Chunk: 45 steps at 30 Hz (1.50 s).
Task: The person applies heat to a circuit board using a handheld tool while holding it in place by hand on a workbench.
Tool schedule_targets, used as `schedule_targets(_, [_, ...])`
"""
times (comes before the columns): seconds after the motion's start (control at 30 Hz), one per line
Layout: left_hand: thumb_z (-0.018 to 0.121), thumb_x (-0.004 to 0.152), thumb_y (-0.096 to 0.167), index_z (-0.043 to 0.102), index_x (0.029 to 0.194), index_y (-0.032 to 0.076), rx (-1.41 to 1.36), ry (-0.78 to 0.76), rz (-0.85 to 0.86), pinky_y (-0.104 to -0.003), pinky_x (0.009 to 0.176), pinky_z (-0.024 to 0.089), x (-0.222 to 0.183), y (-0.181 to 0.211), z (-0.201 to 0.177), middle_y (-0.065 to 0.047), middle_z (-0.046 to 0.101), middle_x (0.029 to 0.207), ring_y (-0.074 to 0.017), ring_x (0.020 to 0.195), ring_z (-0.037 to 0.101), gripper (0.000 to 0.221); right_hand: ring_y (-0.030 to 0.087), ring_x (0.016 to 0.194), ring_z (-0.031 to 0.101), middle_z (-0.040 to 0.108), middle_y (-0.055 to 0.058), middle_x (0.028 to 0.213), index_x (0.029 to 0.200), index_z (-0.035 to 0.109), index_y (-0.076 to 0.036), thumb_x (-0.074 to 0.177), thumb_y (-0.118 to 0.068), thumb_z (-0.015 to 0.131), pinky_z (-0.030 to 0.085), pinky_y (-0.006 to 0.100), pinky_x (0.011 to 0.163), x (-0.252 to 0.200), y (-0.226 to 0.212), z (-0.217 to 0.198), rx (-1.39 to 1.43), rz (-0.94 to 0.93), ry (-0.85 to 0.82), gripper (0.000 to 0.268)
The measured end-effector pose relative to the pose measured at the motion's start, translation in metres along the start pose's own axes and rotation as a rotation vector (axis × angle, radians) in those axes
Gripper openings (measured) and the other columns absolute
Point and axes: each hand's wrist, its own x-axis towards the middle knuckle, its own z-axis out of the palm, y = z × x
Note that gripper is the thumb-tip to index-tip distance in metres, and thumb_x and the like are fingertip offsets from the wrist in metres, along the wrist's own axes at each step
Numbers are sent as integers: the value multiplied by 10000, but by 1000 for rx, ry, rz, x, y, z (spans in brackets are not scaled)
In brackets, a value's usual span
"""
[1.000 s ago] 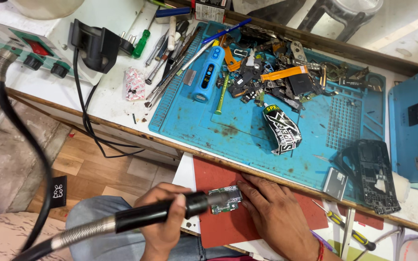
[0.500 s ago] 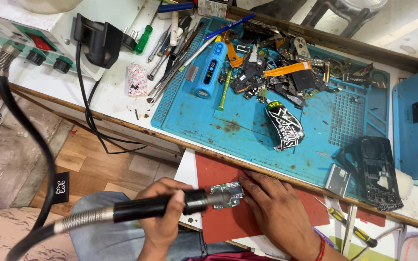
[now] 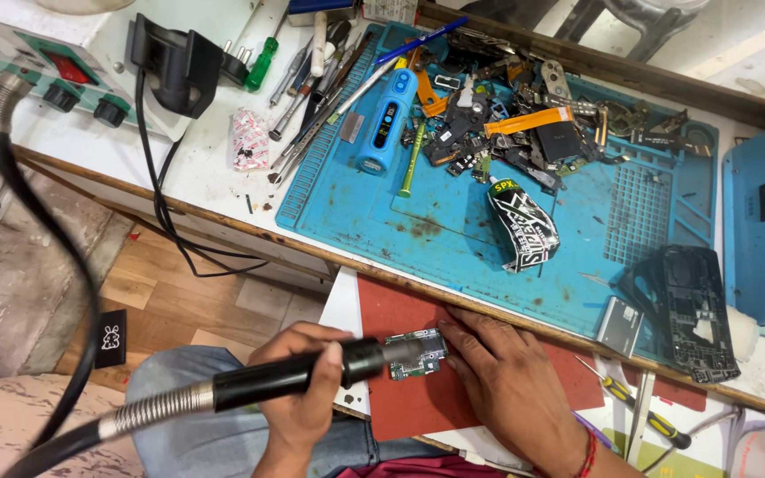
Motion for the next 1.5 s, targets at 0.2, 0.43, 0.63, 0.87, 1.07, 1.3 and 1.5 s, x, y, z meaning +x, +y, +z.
schedule_targets(0.2, [676, 928, 148, 568, 786, 20, -26, 97, -52, -290, 669, 581, -2, 0, 0, -151, 755, 844, -150, 709, 717, 220, 303, 1141, 615, 664, 85, 1266, 1212, 700, -88, 825, -190, 724, 474, 426, 937, 0, -1, 0, -12, -12, 16, 400])
schedule_targets(0.43, [670, 937, 155, 564, 805, 11, 63, 116, 13, -310, 715, 604, 0, 1, 2, -174, 743, 890, -175, 779, 741, 222, 297, 1129, 617, 668, 75, 1262, 1225, 696, -93, 825, -200, 729, 475, 424, 931, 0, 0, 2, -14, -12, 19, 416])
schedule_targets(0.63, [707, 904, 219, 580, 779, 26, -197, -138, 66, -277, 600, 647, 1, -4, -7, -151, 759, 819, -150, 682, 764, 262, 299, 1142, 615, 666, 79, 1269, 1224, 698, -96, 815, -182, 725, 474, 420, 938, 1, -1, 0, -14, -23, 29, 419])
schedule_targets(0.87, [702, 935, 202, 572, 776, 11, -131, -69, -69, -297, 632, 591, 2, 3, -6, -165, 747, 818, -159, 681, 711, 280, 299, 1131, 622, 669, 85, 1265, 1221, 700, -95, 821, -166, 719, 480, 423, 939, 1, -2, 0, -28, -11, 21, 407])
schedule_targets(1.07, [705, 924, 212, 583, 748, 24, -56, -37, -46, -287, 604, 614, -1, -1, -1, -147, 761, 801, -151, 668, 751, 285, 298, 1117, 628, 673, 86, 1250, 1230, 700, -90, 824, -178, 723, 483, 426, 931, 1, -2, 0, -26, -24, 30, 416])
schedule_targets(1.3, [685, 954, 223, 578, 804, 24, -84, 26, -73, -296, 694, 583, -1, -2, -7, -168, 744, 864, -164, 733, 708, 271, 299, 1114, 626, 672, 82, 1255, 1221, 701, -88, 822, -187, 724, 481, 429, 922, 0, -1, 0, -23, -8, 8, 412])
schedule_targets(1.5, [678, 942, 189, 559, 801, 16, -101, 88, -124, -317, 708, 583, -2, -4, -5, -165, 733, 865, -168, 747, 704, 253, 296, 1125, 623, 669, 79, 1253, 1227, 699, -93, 829, -184, 723, 478, 427, 931, 0, -1, 0, -24, -8, 10, 409])
